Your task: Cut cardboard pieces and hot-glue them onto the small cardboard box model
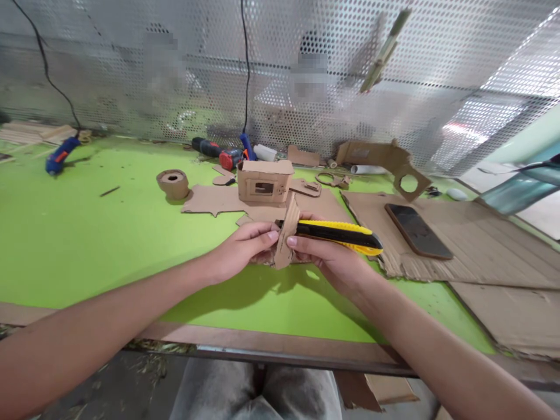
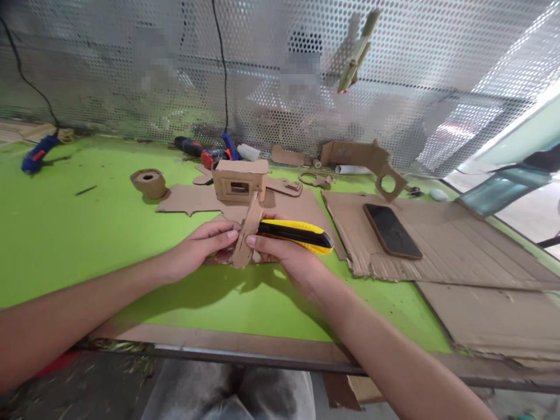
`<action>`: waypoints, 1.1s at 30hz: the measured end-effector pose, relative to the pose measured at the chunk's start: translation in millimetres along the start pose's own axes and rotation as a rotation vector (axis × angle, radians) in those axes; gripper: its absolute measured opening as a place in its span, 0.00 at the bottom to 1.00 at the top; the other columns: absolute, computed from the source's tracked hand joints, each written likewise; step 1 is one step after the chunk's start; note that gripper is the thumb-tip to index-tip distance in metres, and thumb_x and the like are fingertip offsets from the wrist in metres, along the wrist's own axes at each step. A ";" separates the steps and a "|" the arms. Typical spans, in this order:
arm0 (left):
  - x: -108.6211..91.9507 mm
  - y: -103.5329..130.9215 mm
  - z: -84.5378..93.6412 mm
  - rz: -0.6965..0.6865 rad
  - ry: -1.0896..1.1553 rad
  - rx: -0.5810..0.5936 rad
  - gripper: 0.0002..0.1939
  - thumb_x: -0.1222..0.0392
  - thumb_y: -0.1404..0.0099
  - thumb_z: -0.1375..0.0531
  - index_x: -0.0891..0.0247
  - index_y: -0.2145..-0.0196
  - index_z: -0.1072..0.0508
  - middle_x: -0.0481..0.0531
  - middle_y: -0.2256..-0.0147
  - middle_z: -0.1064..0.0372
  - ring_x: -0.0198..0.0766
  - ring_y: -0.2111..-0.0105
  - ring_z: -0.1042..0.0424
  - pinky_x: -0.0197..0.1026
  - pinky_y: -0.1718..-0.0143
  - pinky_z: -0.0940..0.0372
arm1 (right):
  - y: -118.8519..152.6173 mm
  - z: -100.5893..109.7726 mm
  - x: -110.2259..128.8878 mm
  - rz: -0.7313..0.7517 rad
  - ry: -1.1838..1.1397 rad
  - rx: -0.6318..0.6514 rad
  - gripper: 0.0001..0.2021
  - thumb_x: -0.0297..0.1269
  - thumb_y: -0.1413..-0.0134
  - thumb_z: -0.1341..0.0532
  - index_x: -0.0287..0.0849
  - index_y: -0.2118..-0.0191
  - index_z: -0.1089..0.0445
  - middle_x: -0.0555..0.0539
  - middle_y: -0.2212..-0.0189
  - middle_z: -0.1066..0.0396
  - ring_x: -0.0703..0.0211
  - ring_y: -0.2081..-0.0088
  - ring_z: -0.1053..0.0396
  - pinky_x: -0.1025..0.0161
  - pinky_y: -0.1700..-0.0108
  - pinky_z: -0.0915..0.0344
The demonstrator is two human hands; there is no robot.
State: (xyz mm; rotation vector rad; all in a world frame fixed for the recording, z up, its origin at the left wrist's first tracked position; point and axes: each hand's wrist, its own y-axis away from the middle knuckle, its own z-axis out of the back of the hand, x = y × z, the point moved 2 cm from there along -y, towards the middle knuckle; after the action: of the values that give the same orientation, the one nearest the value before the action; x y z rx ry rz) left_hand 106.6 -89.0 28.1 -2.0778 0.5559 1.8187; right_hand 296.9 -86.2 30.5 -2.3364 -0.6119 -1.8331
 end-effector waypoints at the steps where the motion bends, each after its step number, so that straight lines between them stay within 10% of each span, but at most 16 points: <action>1: 0.1 -0.1 0.5 -0.001 -0.004 0.002 0.24 0.38 0.35 0.31 0.63 0.68 0.31 0.43 0.76 0.42 0.30 0.77 0.44 0.35 0.75 0.49 | -0.1 0.0 0.4 0.012 -0.014 -0.010 0.26 0.38 0.52 0.20 0.50 0.47 0.23 0.48 0.57 0.18 0.56 0.60 0.23 0.61 0.59 0.28; 20: -1.4 0.2 -1.9 0.014 -0.020 -0.017 0.18 0.47 0.36 0.31 0.63 0.68 0.31 0.43 0.74 0.39 0.29 0.76 0.43 0.34 0.74 0.47 | -0.2 4.5 3.6 0.120 0.042 -0.036 0.19 0.38 0.49 0.21 0.50 0.53 0.22 0.54 0.69 0.25 0.62 0.70 0.31 0.63 0.67 0.34; 33: -1.1 0.2 -5.8 0.079 0.013 -0.053 0.19 0.47 0.39 0.30 0.63 0.67 0.32 0.44 0.72 0.38 0.29 0.75 0.42 0.34 0.73 0.48 | 1.0 6.0 5.4 0.119 0.193 -0.041 0.14 0.40 0.45 0.24 0.50 0.53 0.23 0.50 0.55 0.20 0.52 0.54 0.26 0.56 0.51 0.28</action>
State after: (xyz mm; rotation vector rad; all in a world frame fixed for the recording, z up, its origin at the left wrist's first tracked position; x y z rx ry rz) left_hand 111.3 -91.9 30.0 -2.1323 0.6080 1.8836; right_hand 303.7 -83.9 34.1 -2.1339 -0.4065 -2.0008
